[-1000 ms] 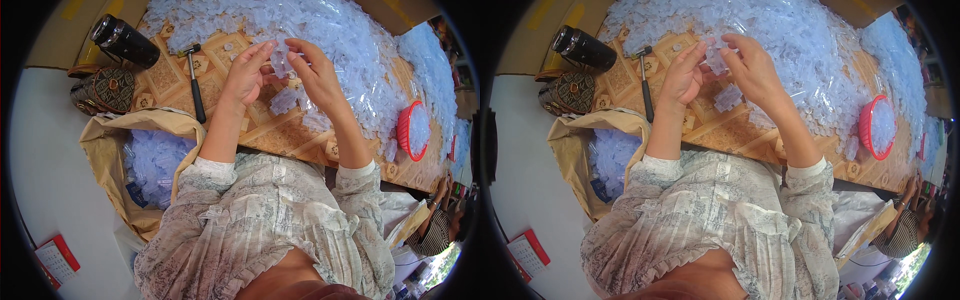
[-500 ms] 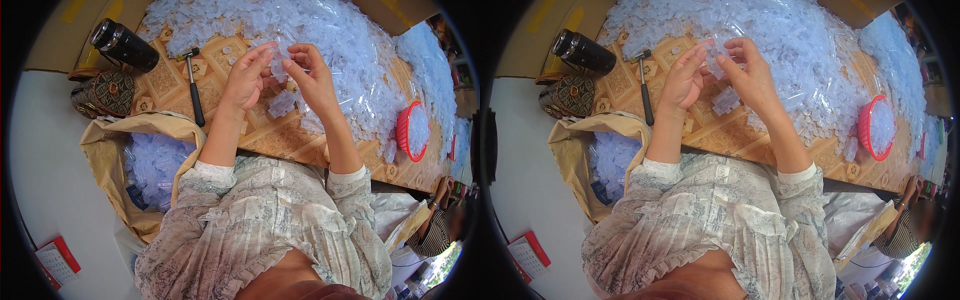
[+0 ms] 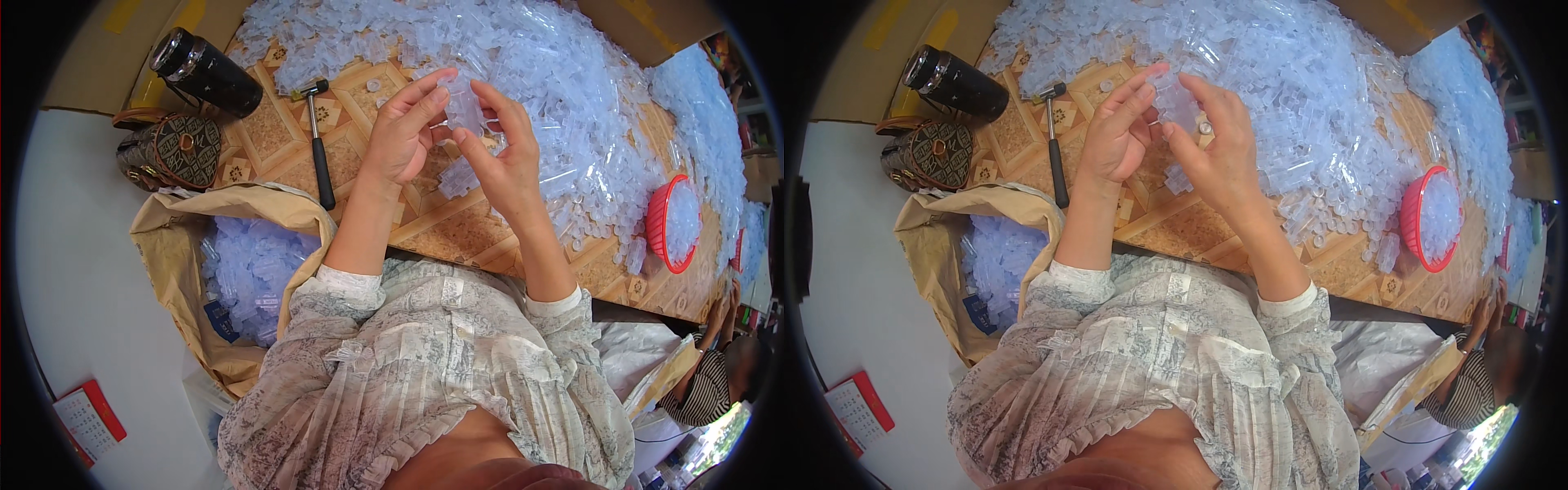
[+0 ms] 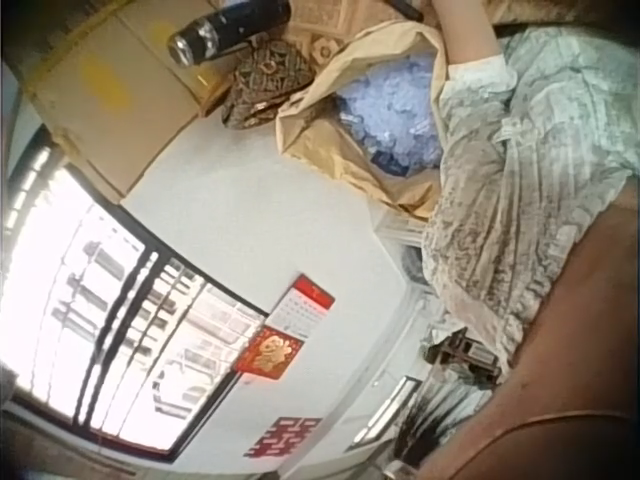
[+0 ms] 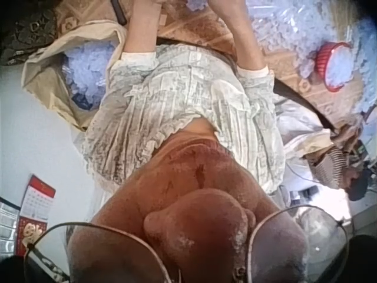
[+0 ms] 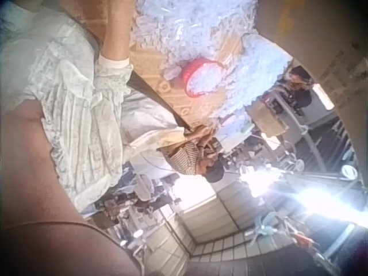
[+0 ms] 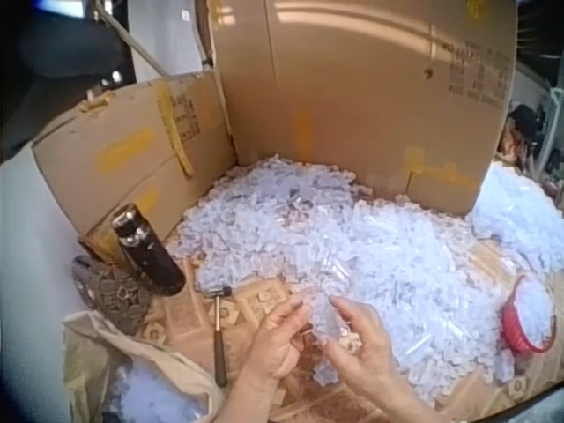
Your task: The person assembles small transparent plastic components by hand at a workbench.
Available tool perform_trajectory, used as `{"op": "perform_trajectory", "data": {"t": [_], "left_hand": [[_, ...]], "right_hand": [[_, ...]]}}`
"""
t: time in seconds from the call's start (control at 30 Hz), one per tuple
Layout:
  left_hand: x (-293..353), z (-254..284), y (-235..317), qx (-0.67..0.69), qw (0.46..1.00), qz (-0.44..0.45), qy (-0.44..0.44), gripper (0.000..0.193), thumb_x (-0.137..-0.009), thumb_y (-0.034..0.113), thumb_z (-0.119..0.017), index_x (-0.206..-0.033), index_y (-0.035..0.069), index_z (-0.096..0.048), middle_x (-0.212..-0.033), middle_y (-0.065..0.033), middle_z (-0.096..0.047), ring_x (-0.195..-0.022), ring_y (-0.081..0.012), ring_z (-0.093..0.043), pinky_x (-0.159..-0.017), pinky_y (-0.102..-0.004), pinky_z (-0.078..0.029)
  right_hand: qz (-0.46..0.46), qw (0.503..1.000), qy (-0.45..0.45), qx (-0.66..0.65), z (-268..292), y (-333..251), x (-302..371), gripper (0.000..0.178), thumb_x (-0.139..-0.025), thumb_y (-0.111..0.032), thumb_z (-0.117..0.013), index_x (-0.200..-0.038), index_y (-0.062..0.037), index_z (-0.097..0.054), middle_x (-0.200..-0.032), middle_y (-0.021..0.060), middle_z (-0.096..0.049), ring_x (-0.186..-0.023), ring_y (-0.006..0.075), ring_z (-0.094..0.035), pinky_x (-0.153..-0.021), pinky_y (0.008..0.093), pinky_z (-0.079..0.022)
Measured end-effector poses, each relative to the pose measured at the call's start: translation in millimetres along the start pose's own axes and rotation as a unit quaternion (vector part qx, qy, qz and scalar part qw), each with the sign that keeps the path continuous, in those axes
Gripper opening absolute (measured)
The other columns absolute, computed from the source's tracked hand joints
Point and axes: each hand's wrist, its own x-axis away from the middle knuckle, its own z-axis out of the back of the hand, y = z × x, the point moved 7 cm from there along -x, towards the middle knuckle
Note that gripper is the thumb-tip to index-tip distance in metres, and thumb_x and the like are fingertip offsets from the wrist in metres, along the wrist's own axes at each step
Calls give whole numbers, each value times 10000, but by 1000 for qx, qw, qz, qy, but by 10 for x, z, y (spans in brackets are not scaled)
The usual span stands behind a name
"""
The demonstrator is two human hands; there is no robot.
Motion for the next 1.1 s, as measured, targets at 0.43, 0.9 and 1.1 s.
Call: {"op": "perform_trajectory", "data": {"t": [0.43,0.9,1.1], "left_hand": [[21,-24,16,-39,999,-23,-13,317,-898,139,-608,-1207,72,-591,-1046,-7,-631,-886,-81,-598,-728,-256,-541],[33,4,-26,-46,998,-32,8,351,-867,78,-646,-1213,66,-592,-960,7,-633,-813,-60,-578,-668,-209,-507],[60,6,-188,53,996,22,64,338,-855,95,-666,-1185,58,-602,-843,37,-592,-763,-57,-557,-658,-210,-494]], "right_hand": [[19,999,16,-25,9,27,78,495,-751,-78,-692,-1230,-101,-573,-1142,150,-542,-1060,273,-525,-872,356,-446],[43,999,20,8,-32,53,125,531,-752,-24,-678,-1264,-94,-553,-1150,159,-546,-1024,288,-546,-819,350,-478],[152,969,58,185,-97,-81,141,603,-735,-20,-672,-1304,-28,-474,-1079,197,-562,-886,328,-567,-768,376,-482]]}}
